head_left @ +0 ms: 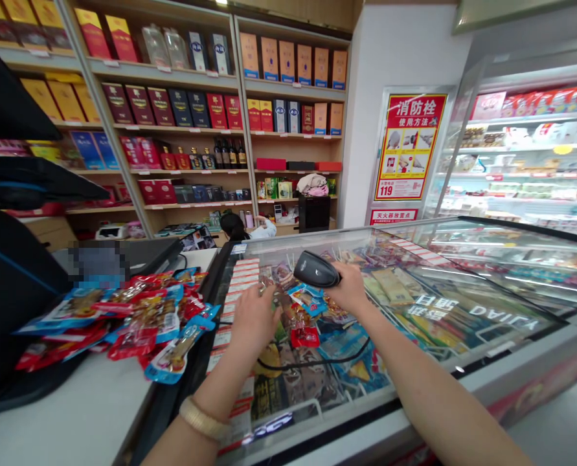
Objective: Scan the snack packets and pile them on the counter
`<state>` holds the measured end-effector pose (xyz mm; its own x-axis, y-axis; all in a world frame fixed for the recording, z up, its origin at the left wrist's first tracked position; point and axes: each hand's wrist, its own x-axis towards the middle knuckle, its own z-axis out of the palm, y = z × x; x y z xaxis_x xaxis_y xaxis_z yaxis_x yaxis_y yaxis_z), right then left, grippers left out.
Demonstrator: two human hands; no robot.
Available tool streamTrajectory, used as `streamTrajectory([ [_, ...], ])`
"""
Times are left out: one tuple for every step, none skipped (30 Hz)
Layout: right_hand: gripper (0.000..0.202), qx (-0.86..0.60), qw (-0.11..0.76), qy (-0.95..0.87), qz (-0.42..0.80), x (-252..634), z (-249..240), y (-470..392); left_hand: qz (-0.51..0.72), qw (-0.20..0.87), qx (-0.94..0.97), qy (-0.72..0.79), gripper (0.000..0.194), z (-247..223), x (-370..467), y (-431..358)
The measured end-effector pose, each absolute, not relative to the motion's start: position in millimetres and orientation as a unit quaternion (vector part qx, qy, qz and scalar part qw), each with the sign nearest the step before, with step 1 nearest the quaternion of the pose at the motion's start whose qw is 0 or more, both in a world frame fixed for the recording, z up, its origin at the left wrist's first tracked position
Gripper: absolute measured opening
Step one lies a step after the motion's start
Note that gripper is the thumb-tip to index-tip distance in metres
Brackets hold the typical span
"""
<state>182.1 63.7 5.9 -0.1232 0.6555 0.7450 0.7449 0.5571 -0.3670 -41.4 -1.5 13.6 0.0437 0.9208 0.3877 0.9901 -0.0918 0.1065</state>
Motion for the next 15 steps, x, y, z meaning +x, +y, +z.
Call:
streamTrajectory([
  [0.017,-0.471,0.464,-0.748,-0.048,182.2,5.7,63.9,-0.164,0.122,-0.692,-0.693,0.040,24.0,-52.7,-4.9],
  [0.018,-0.473,0.461,-0.749,-0.047,182.2,5.6,64.0,-0.143,0.139,-0.663,-0.721,0.038,33.8,-65.2,-8.4],
  [0.018,-0.474,0.458,-0.751,-0.046,182.1,5.5,64.1,-0.120,0.143,-0.634,-0.751,0.040,42.5,-78.4,-11.7],
  [0.018,-0.473,0.455,-0.753,-0.043,182.1,5.3,64.3,-0.098,0.138,-0.607,-0.777,0.045,49.3,-91.6,-14.6],
  [0.017,-0.472,0.452,-0.756,-0.042,182.1,5.1,64.5,-0.075,0.125,-0.579,-0.802,0.051,54.1,-103.9,-16.8],
  [0.016,-0.470,0.449,-0.759,-0.041,182.1,4.8,64.8,-0.054,0.110,-0.558,-0.821,0.057,56.6,-114.8,-18.2],
  [0.015,-0.468,0.446,-0.761,-0.040,182.1,4.4,65.3,-0.035,0.093,-0.547,-0.831,0.061,57.1,-123.8,-18.7],
  [0.014,-0.467,0.445,-0.763,-0.040,182.1,3.9,65.9,-0.020,0.077,-0.542,-0.836,0.062,55.8,-130.7,-18.4],
  [0.014,-0.466,0.444,-0.765,-0.040,182.2,3.3,66.5,-0.009,0.066,-0.543,-0.837,0.061,53.4,-135.5,-17.4],
  [0.015,-0.465,0.443,-0.766,-0.040,182.3,2.8,67.2,-0.002,0.061,-0.545,-0.836,0.058,50.3,-138.5,-16.0],
  [0.015,-0.465,0.442,-0.766,-0.039,182.3,2.3,67.7,0.000,0.062,-0.548,-0.834,0.054,47.0,-140.2,-14.4],
  [0.016,-0.464,0.441,-0.767,-0.038,182.4,1.9,68.2,-0.002,0.065,-0.550,-0.833,0.049,44.0,-140.9,-12.7],
  [0.016,-0.465,0.439,-0.768,-0.038,182.3,1.6,68.5,-0.005,0.066,-0.551,-0.832,0.045,41.7,-141.2,-11.1],
  [0.016,-0.466,0.436,-0.769,-0.038,182.1,1.4,68.6,-0.009,0.062,-0.554,-0.830,0.041,40.2,-141.2,-9.8],
  [0.016,-0.469,0.433,-0.769,-0.040,181.8,1.3,68.5,-0.014,0.055,-0.559,-0.827,0.038,39.6,-141.1,-8.7],
])
